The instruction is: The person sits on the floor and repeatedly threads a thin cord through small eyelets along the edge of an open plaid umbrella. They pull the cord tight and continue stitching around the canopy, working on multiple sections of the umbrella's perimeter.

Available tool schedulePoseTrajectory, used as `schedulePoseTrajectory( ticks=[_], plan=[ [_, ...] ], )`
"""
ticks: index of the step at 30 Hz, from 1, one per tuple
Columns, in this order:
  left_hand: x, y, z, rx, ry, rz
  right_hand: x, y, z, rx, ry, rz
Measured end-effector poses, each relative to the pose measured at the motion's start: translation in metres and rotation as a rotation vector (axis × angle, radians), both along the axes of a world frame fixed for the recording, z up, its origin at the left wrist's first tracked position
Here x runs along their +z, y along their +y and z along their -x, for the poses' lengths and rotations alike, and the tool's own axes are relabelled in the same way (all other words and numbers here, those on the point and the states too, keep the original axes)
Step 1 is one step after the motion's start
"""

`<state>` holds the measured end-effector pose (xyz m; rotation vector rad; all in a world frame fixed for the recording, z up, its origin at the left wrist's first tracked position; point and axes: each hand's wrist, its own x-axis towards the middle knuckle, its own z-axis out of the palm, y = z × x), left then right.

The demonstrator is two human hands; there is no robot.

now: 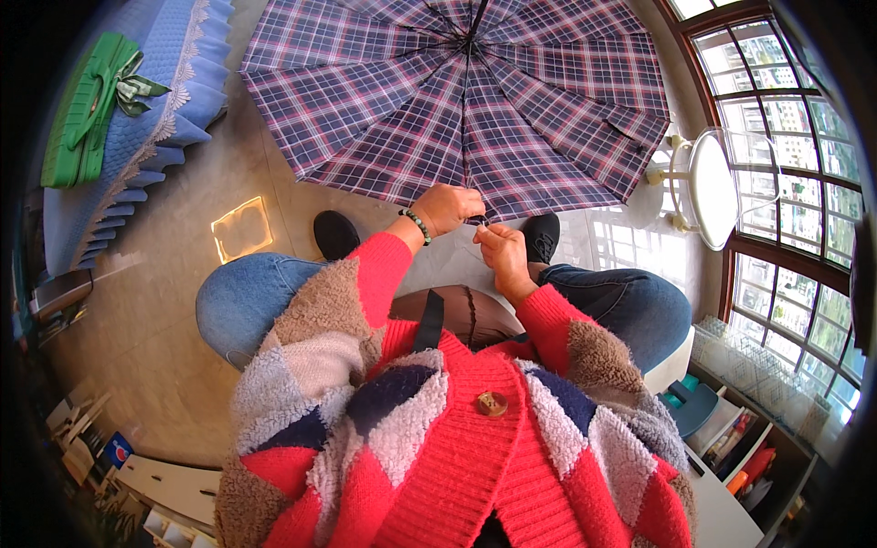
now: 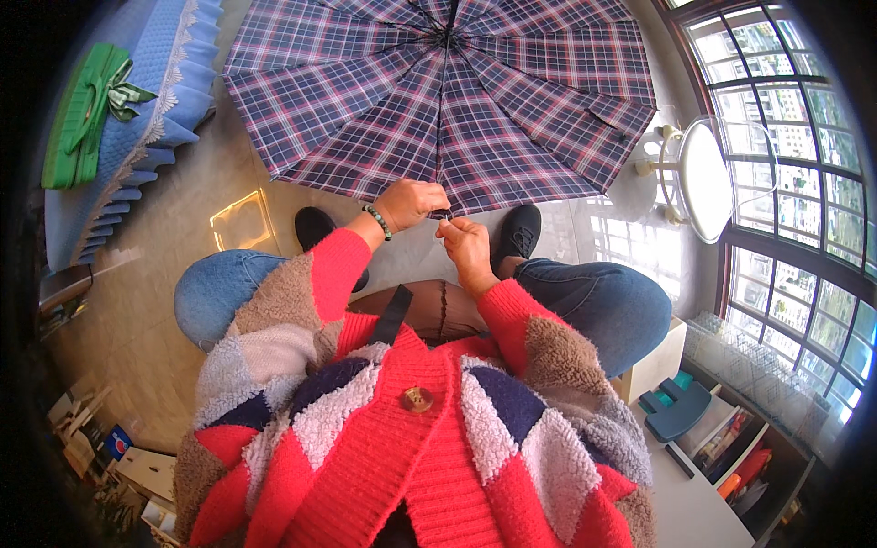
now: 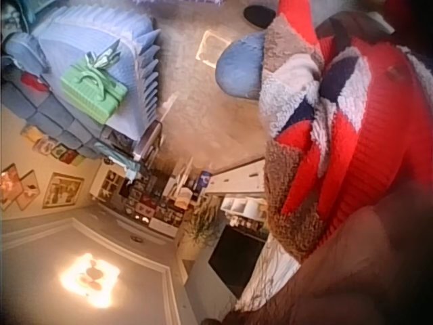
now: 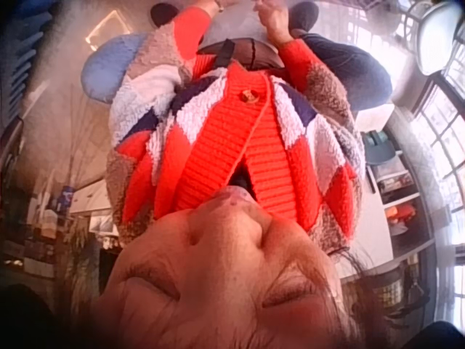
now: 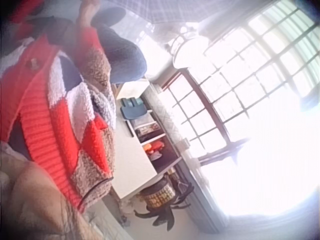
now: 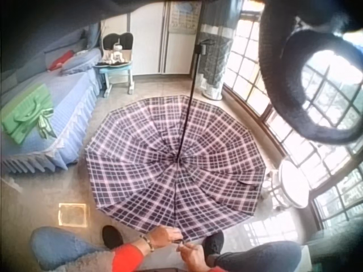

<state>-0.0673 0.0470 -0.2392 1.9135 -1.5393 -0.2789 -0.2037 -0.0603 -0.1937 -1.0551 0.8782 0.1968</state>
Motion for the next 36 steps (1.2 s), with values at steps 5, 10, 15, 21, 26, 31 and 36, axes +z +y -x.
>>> schedulePoseTrajectory(
  ticks=[5,10,15,21,26,31,36],
  plan=[
    [0.0011,0.0026,-0.0011,-0.005,0.001,0.0,0.0006,0.0026,-0.0009,-0.007,-0.003,-0.011],
    [0.0006,0.0032,-0.0008,0.007,-0.004,0.002,0.0013,0.0022,-0.0005,-0.002,-0.009,-0.013],
    [0.0007,0.0037,-0.0002,0.02,-0.027,-0.006,0.0018,0.0036,-0.0005,0.009,-0.025,0.009],
    [0.0009,0.0042,-0.0001,0.026,-0.017,-0.012,0.001,0.0047,-0.0017,0.004,-0.026,0.012],
    [0.0026,0.008,-0.0014,0.029,-0.023,0.001,0.0019,0.0074,-0.0026,-0.003,-0.035,-0.014],
    [0.0034,0.0095,-0.0016,0.022,-0.056,0.008,0.0025,0.0079,-0.0031,-0.004,-0.031,-0.03],
    [0.0037,0.0098,-0.0012,0.002,-0.116,-0.022,0.0001,0.0076,-0.0031,0.006,-0.004,-0.004]
  ],
)
